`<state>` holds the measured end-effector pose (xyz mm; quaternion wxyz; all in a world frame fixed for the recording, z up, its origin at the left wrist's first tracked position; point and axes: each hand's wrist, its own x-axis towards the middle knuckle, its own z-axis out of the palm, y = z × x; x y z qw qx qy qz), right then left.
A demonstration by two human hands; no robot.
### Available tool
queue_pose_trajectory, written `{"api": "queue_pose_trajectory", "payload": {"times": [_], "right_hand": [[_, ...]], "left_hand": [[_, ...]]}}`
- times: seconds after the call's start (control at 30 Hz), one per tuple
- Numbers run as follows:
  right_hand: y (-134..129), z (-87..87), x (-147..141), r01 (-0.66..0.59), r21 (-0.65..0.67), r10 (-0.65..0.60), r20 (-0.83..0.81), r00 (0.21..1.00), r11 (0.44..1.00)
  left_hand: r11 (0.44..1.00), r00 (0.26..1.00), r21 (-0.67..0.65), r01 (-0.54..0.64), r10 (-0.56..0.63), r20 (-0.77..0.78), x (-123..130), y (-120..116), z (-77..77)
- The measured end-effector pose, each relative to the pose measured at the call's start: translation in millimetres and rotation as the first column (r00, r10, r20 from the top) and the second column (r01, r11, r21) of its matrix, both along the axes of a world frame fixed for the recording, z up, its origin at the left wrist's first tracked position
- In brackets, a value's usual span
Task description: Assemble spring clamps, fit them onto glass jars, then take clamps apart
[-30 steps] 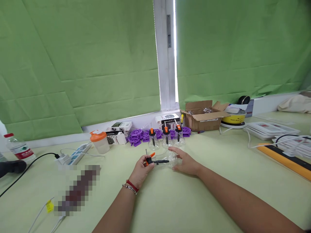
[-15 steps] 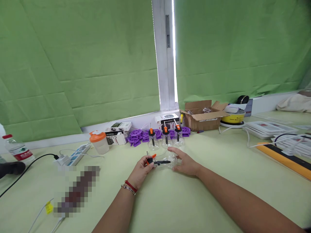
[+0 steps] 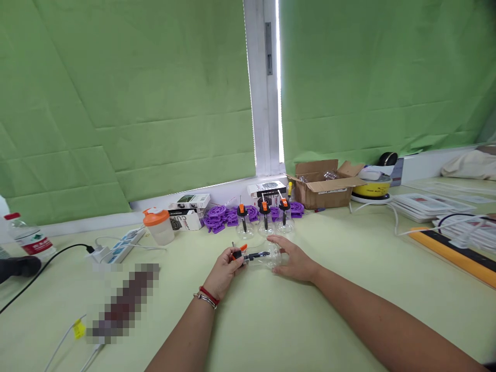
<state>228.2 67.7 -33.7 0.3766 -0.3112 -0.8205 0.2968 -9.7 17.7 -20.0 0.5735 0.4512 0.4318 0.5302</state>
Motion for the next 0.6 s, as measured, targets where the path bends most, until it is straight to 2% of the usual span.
{"api": "queue_pose_trajectory", "payload": {"times": [0.37,0.6], "right_hand": [[-2.5,3.4,0.9,-0.003,-0.015,0.004,0.028,1.0,1.0],[-0.7,1.1,1.0,-0.007,-0.009,0.008,0.035,0.999,1.0]], "left_hand": [[0.999,0.998,-0.004,0.038,-0.038,-0.049,-1.6,-0.7,-2.5],[1.0,1.0,-0.017,0.02,-0.02,0.018,0.8,-1.8,0.1]]}}
